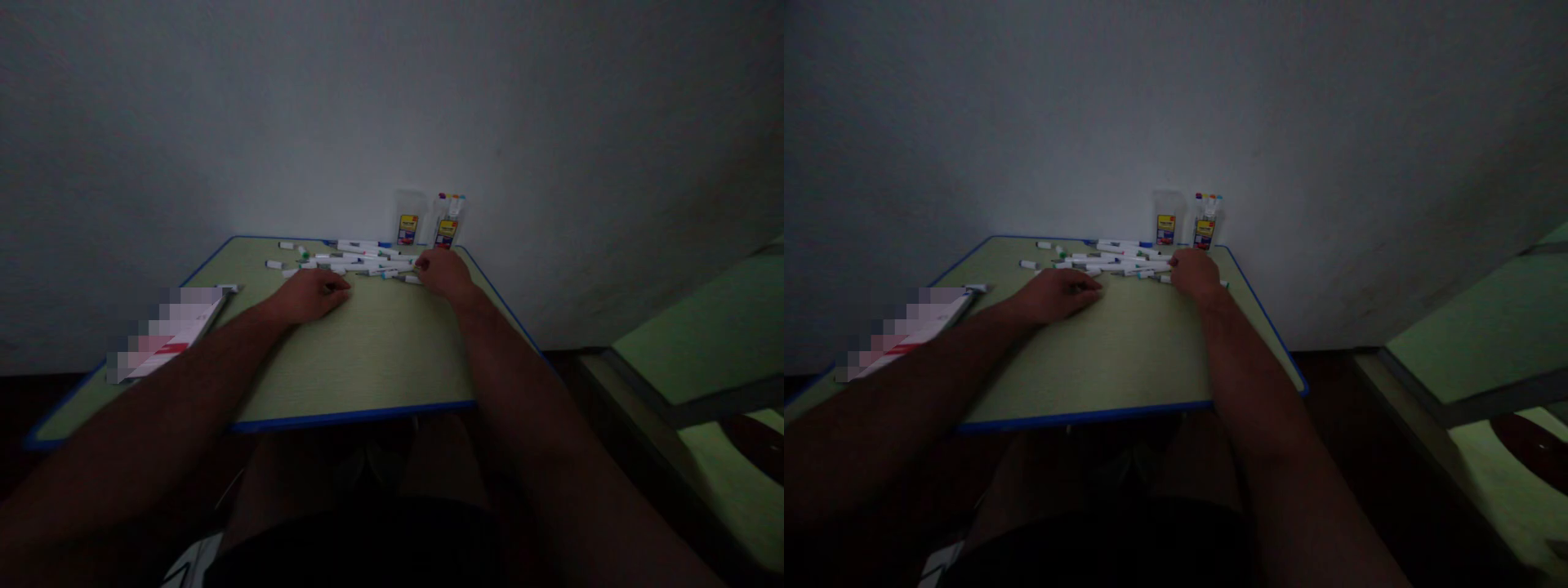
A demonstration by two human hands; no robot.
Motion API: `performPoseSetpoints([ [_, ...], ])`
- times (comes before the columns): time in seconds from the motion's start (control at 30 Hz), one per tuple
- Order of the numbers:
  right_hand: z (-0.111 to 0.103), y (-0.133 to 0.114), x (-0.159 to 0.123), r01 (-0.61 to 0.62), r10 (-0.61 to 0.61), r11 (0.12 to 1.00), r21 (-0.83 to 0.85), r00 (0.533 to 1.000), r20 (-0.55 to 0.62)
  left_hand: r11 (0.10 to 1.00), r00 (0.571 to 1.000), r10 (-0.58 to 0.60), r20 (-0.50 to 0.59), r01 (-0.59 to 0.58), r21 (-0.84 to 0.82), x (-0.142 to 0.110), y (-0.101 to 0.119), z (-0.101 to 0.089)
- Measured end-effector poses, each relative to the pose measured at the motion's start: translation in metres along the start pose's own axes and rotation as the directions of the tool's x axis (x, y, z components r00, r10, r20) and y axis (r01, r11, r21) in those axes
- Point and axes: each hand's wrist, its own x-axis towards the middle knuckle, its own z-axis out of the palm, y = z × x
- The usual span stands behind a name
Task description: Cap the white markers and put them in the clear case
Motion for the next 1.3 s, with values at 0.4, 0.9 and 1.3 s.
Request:
performPoseSetpoints([
  [0.4,0.004,0.000,-0.001,-0.021,0.024,0.998,-0.063,0.998,0.051,1.000,1.000,-0.021,-0.009,0.021,-0.002,-0.002,0.002,-0.002],
  [0.9,0.002,-0.003,-0.005,0.017,0.019,0.984,-0.177,0.980,0.198,0.998,0.999,-0.025,-0.044,0.022,-0.051,0.000,-0.004,0.003],
  [1.3,-0.005,-0.008,-0.008,-0.068,0.114,0.977,-0.201,0.967,0.227,0.999,0.999,-0.026,-0.043,0.024,-0.045,0.000,-0.002,0.001],
])
